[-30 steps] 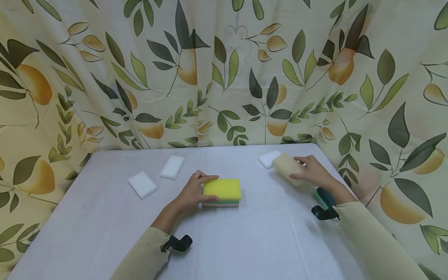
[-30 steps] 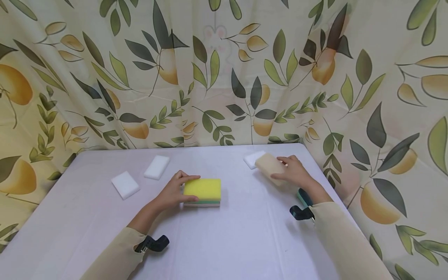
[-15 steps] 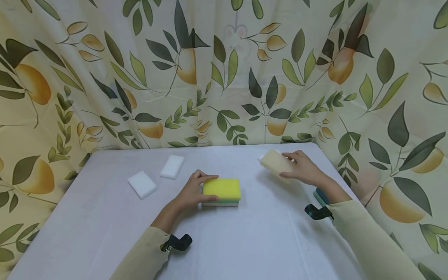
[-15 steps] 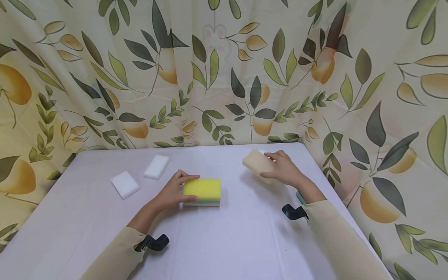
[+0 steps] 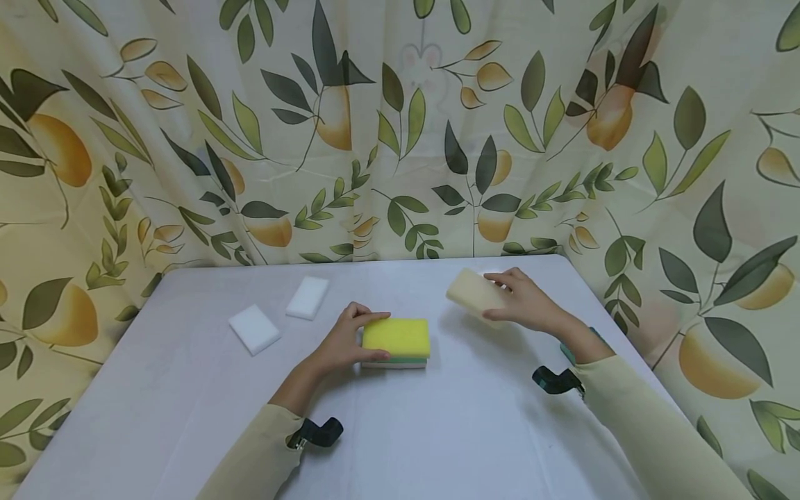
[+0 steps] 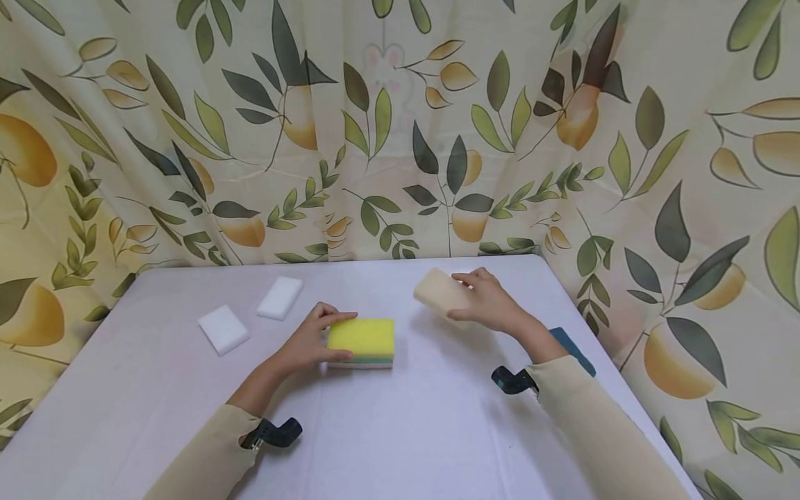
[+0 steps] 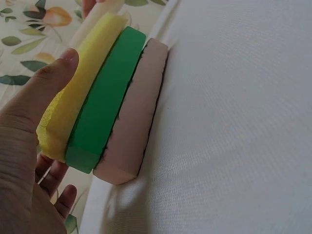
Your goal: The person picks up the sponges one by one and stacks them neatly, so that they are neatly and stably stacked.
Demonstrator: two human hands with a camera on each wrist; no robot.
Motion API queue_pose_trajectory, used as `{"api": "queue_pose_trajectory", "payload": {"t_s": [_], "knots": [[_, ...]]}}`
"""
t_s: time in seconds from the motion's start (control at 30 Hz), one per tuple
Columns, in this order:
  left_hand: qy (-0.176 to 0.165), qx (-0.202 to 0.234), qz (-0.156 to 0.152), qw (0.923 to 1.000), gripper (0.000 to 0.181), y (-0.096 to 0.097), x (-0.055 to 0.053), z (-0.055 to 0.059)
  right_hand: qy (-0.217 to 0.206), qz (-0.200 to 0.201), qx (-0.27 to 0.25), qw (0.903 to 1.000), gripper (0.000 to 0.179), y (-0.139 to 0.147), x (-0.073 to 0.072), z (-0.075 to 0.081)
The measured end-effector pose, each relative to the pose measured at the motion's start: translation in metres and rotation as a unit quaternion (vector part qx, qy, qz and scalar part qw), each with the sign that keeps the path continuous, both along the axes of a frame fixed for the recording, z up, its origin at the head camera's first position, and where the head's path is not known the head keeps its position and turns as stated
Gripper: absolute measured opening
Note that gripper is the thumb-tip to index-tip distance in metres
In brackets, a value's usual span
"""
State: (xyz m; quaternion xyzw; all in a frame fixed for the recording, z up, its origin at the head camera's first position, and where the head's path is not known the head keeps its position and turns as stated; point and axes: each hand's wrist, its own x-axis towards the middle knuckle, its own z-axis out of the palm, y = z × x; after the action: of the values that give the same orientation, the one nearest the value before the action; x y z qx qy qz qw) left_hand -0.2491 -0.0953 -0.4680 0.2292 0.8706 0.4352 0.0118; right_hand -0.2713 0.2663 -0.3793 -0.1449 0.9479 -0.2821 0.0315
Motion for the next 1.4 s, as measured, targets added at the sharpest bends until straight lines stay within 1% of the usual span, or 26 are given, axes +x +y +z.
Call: {"api": "queue_pose_trajectory", "payload": {"t_s": [0.33,0.53,0.77,0.87,1.1,1.4], "knots": [[0.007,0.015,-0.006,0.9999,0.071,-0.001,0.000,-0.002,0.013,0.031,0.000,0.9994,0.079,-0.020,0.003,0.004],[0.006,0.011,-0.004,0.9999,0.073,-0.001,0.000,-0.003,0.004,0.036,-0.005,0.9993,0.079,-0.027,0.004,0.003],[0.000,0.005,-0.001,1.0000,0.076,-0.002,0.000,-0.004,0.008,0.054,-0.020,0.9983,0.077,-0.034,0.008,0.002],[-0.002,0.008,-0.001,1.0000,0.078,-0.002,0.001,-0.004,0.011,0.067,-0.028,0.9973,0.076,-0.039,0.011,0.004],[0.011,0.004,-0.001,0.9999,0.079,-0.004,0.003,-0.004,0.014,0.089,-0.032,0.9954,0.075,-0.054,0.016,0.010],[0.005,0.001,0.000,1.0000,0.079,-0.005,0.001,-0.006,0.009,0.116,-0.035,0.9926,0.074,-0.068,0.020,0.014]]}}
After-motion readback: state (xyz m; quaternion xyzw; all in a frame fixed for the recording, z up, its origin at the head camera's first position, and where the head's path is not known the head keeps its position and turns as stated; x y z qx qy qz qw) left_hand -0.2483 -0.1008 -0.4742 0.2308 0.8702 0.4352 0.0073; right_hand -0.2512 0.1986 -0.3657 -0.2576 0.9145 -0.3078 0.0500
